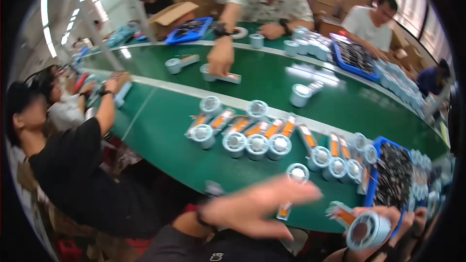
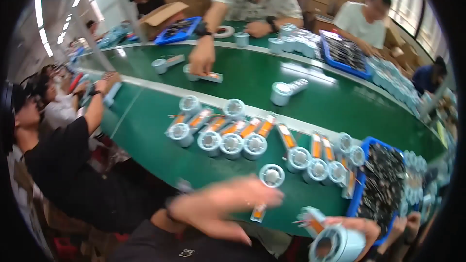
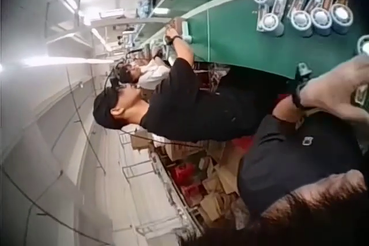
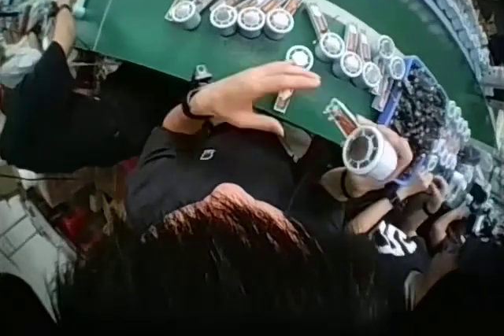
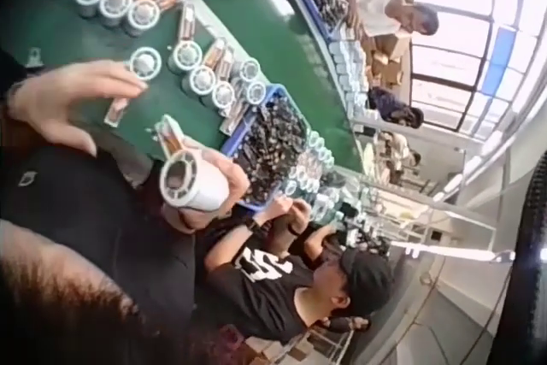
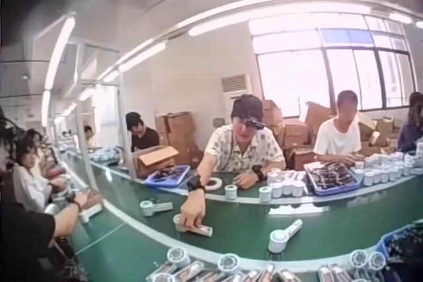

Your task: The person picks up a circuit board from a blue tray and aligns it with the internal components of a handheld fan. They then connect the wiring from the battery and motor to the board before setting the assembly back onto the green work surface.

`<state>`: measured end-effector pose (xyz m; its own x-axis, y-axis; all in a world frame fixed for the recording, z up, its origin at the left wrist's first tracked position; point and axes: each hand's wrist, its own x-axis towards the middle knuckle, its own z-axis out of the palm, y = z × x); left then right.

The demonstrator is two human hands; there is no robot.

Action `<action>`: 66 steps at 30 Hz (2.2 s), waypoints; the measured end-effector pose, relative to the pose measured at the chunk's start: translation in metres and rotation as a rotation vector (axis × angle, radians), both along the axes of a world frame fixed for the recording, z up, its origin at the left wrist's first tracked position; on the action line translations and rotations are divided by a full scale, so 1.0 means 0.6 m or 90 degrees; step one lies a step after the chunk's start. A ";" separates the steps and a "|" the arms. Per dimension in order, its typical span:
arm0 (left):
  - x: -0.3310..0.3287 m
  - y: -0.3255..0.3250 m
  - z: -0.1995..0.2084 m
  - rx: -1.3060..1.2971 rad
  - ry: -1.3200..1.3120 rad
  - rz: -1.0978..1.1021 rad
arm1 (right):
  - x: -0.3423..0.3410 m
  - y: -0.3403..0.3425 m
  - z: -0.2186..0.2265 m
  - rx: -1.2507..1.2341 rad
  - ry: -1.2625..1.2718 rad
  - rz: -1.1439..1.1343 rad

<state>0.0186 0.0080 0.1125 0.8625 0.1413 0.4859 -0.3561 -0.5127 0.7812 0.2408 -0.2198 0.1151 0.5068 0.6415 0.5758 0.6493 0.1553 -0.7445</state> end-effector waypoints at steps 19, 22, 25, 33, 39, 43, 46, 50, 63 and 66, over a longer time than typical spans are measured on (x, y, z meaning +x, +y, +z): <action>-0.334 0.325 -0.158 0.066 0.193 1.007 | 0.017 0.010 -0.147 -0.179 0.232 0.097; -0.317 0.340 -0.178 0.137 0.281 1.053 | 0.021 0.012 -0.148 -0.190 0.242 0.056; -0.313 0.340 -0.201 0.118 0.347 1.022 | 0.017 0.007 -0.153 -0.179 0.253 0.073; -0.324 0.351 -0.206 0.007 0.443 0.850 | 0.054 -0.008 -0.137 -0.215 0.064 -0.011; -0.214 0.154 -0.139 -0.030 0.052 0.886 | 0.149 -0.027 -0.118 -0.334 -0.298 -0.366; -0.138 0.049 -0.106 -0.012 0.125 0.565 | 0.203 -0.061 -0.132 -0.406 -0.351 -0.410; -0.112 0.034 -0.111 -0.094 0.136 0.466 | 0.233 -0.065 -0.147 -0.424 -0.253 -0.332; -0.110 0.077 -0.035 0.015 0.115 0.545 | 0.234 -0.067 -0.143 -0.462 -0.220 -0.313; 0.115 0.518 -0.151 0.536 0.582 0.596 | 0.245 -0.092 -0.186 -0.344 -0.185 -0.358; 0.104 0.528 -0.155 0.574 0.578 0.589 | 0.248 -0.093 -0.187 -0.358 -0.214 -0.343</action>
<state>0.0812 0.3247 0.0197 0.6834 0.7248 0.0874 0.7295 -0.6737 -0.1178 0.3893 -0.2759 0.0030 0.6841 0.5978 0.4179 0.7292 -0.5744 -0.3720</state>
